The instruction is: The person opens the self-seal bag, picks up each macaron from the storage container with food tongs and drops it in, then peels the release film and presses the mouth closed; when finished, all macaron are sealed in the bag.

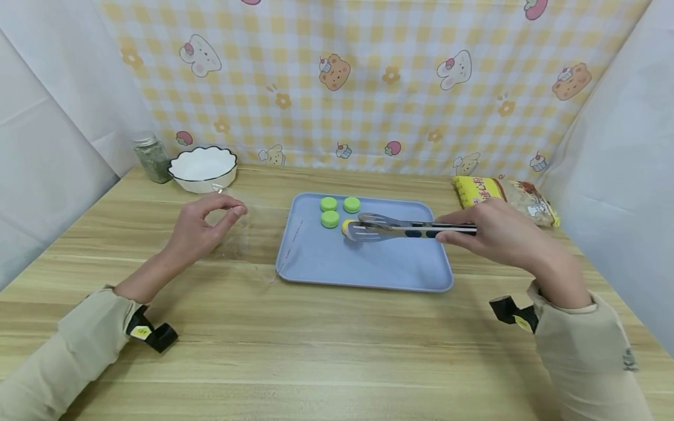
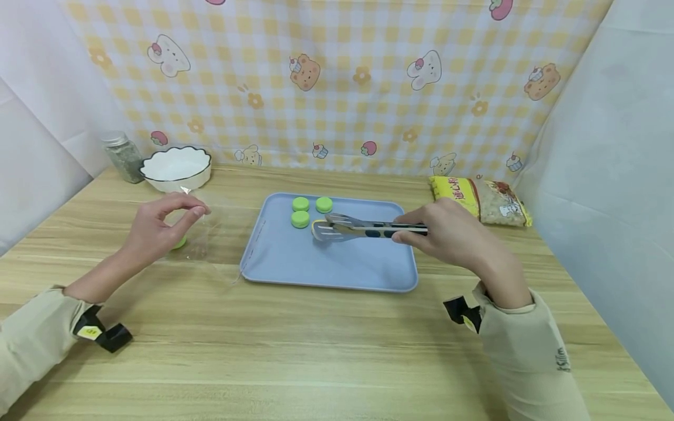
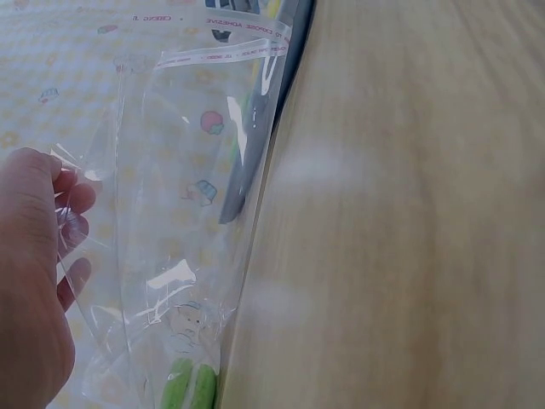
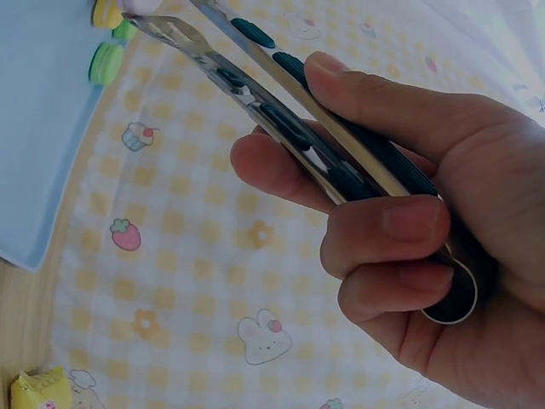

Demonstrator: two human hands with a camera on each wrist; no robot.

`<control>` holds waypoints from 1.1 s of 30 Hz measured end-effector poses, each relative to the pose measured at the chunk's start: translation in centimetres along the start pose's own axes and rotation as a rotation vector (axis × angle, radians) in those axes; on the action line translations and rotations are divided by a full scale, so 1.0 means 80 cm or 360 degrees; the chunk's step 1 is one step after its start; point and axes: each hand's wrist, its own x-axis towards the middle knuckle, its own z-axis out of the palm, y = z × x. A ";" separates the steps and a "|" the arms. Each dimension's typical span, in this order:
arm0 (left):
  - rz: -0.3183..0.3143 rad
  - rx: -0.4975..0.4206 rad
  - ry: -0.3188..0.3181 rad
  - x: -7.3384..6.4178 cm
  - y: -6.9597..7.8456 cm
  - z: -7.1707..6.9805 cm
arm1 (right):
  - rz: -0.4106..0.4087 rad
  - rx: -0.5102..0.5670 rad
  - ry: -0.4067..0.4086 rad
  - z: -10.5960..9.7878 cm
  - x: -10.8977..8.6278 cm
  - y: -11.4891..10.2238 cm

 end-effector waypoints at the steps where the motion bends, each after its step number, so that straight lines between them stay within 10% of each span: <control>1: 0.0000 -0.0003 0.0000 0.000 -0.001 0.000 | -0.0007 0.0001 0.0011 0.000 0.000 -0.001; 33: 0.0015 -0.0079 -0.0020 0.013 0.044 -0.008 | -0.0385 0.0094 0.0146 0.021 0.048 -0.047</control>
